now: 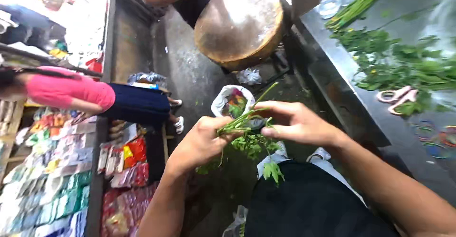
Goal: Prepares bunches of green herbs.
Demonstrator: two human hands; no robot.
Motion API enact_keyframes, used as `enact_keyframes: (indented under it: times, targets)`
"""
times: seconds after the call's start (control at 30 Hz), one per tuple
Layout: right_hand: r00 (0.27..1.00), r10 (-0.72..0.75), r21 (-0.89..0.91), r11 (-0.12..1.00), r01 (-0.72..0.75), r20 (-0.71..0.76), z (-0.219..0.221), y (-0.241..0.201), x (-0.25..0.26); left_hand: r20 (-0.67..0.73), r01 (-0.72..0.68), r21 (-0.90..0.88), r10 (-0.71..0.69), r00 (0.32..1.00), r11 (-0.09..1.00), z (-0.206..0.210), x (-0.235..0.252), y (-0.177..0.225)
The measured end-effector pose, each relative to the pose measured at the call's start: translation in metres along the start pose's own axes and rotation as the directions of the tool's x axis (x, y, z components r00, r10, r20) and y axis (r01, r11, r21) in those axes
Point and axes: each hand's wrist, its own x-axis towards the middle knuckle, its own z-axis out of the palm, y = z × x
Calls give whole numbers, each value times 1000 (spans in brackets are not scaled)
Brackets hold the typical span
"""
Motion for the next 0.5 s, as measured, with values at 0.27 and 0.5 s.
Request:
enact_keyframes:
  times: [0.27, 0.5]
  targets:
    - [880, 100, 352, 891, -287, 464, 64, 61, 63, -49, 191, 67, -188, 981, 979, -41, -3, -50]
    - [911, 217, 540, 748, -386, 351, 62, 79, 52, -175, 137, -340, -206, 963, 930, -24, 7, -96]
